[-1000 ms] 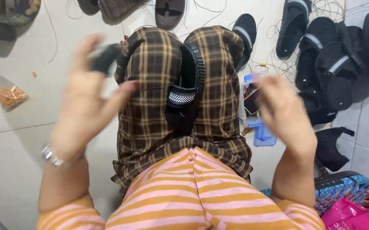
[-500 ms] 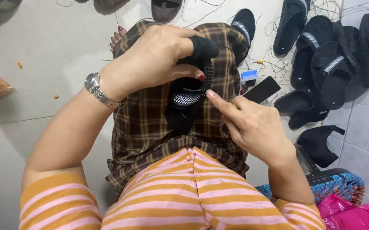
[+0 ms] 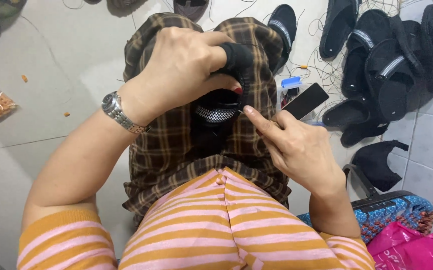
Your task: Hand-sewing the components of black sandals using a needle and thread while sitting on the floor.
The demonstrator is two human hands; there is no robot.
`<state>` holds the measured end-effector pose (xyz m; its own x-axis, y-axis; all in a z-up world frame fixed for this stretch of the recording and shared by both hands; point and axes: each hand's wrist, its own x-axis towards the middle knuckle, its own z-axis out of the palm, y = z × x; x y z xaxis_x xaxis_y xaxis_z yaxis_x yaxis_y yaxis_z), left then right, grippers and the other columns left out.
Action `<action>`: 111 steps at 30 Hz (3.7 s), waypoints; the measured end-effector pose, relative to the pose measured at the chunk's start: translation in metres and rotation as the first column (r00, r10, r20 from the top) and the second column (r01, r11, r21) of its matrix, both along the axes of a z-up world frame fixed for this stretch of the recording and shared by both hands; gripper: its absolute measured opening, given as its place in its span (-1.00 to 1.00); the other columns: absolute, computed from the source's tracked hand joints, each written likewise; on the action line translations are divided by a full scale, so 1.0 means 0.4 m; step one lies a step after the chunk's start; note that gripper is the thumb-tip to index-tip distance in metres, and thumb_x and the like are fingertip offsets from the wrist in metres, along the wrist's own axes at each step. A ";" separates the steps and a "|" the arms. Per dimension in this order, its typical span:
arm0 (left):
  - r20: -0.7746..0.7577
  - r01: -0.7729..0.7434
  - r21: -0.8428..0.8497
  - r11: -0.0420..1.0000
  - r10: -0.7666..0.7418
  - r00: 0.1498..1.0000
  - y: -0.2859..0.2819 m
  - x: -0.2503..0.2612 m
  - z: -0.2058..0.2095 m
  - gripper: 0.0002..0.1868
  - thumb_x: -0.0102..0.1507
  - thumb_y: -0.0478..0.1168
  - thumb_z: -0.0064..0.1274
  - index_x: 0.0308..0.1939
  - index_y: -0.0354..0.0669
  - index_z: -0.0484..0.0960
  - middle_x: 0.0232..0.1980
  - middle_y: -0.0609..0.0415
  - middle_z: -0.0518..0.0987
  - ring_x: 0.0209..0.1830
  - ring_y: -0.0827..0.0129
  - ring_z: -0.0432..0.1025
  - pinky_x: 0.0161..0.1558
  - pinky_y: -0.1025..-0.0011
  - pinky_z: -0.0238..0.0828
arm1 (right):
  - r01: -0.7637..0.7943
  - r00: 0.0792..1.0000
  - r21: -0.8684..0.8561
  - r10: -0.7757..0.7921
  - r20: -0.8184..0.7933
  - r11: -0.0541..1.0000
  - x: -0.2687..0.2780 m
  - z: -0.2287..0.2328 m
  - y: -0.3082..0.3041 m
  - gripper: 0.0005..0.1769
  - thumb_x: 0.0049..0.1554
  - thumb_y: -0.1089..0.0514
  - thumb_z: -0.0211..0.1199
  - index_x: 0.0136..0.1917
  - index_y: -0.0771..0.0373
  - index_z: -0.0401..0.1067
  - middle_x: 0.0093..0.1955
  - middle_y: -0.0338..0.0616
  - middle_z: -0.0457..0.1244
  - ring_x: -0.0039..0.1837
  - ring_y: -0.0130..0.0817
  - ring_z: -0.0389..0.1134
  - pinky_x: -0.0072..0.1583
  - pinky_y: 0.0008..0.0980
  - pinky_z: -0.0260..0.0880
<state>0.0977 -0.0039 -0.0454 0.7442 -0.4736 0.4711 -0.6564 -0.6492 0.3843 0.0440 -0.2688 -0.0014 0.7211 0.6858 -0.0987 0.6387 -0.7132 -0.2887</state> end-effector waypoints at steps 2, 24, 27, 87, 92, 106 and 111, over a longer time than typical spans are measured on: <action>-0.004 0.001 0.033 0.999 -0.001 1.000 -0.005 0.005 -0.003 -0.68 0.10 -0.06 0.48 -0.46 -0.17 0.68 -0.15 0.22 0.67 -0.57 0.38 0.42 -0.45 0.42 0.34 | 0.001 1.000 -0.017 -0.001 0.013 1.000 0.001 0.001 0.007 -0.37 0.10 0.24 0.27 0.44 -0.04 0.41 -0.21 -0.20 0.18 -0.48 -0.26 0.15 -0.42 -0.29 0.18; 0.056 -0.060 0.144 0.988 0.053 0.997 -0.027 0.020 -0.020 -0.67 0.05 0.09 0.47 -0.48 0.01 0.69 -0.35 0.31 0.56 -0.48 0.46 0.45 -0.45 0.44 0.35 | 0.082 0.996 -0.228 -0.075 0.039 0.970 -0.012 0.049 0.063 -0.41 0.06 0.15 0.21 0.39 0.07 0.43 -0.30 -0.02 0.26 -0.56 -0.04 0.25 -0.50 -0.12 0.27; 0.051 -0.076 0.163 0.984 0.069 0.996 -0.024 0.018 -0.028 -0.66 0.07 0.11 0.47 -0.49 0.04 0.69 -0.37 0.34 0.55 -0.46 0.47 0.47 -0.43 0.44 0.36 | 0.151 0.982 0.047 -0.144 -0.123 0.987 -0.010 0.036 0.055 -0.50 0.06 0.29 0.25 0.29 0.13 0.53 -0.28 -0.11 0.29 -0.49 -0.13 0.24 -0.39 -0.18 0.27; -0.720 -0.511 -0.684 0.521 -0.596 0.355 0.097 -0.171 0.042 -0.85 0.19 -0.37 0.15 -0.16 -0.18 0.66 0.25 -0.01 0.58 -0.19 0.58 0.45 -0.08 0.62 0.46 | 0.412 0.881 0.398 -0.249 -0.401 0.820 -0.108 -0.117 0.092 -0.64 0.17 0.24 0.24 0.14 0.46 0.23 -0.24 0.02 0.39 -0.40 -0.23 0.40 -0.36 -0.33 0.38; -0.904 -0.440 -0.421 0.793 -0.329 0.272 0.065 -0.141 0.092 -0.77 0.28 -0.32 0.10 -0.01 -0.20 0.74 -0.45 0.22 0.62 -0.55 0.66 0.37 -0.57 0.69 0.23 | 0.348 0.929 0.465 -0.234 -0.285 0.814 -0.105 -0.131 0.092 -0.70 0.16 0.29 0.25 0.10 0.50 0.31 -0.15 0.07 0.38 -0.44 -0.29 0.30 -0.36 -0.37 0.32; -0.702 -0.133 -0.299 0.945 -0.124 0.701 0.021 -0.121 0.089 -0.93 0.22 -0.36 0.18 -0.23 -0.28 0.67 -0.38 0.10 0.56 -0.62 0.43 0.31 -0.58 0.47 0.25 | 0.254 0.938 0.036 -0.238 -0.250 0.966 -0.084 0.042 -0.040 -0.43 0.09 0.23 0.25 0.38 0.19 0.30 0.06 -0.12 0.35 -0.34 -0.19 0.37 -0.34 -0.24 0.35; -0.607 -0.250 -0.390 0.886 -0.043 0.793 0.009 -0.165 0.067 -0.72 0.20 -0.57 0.15 -0.04 -0.27 0.68 -0.19 0.03 0.61 -0.51 0.48 0.34 -0.46 0.58 0.26 | 0.105 0.952 0.077 -0.078 -0.295 0.992 -0.053 0.020 -0.099 -0.56 0.05 0.28 0.21 0.23 0.16 0.41 -0.10 -0.22 0.31 -0.24 -0.28 0.35 -0.23 -0.32 0.29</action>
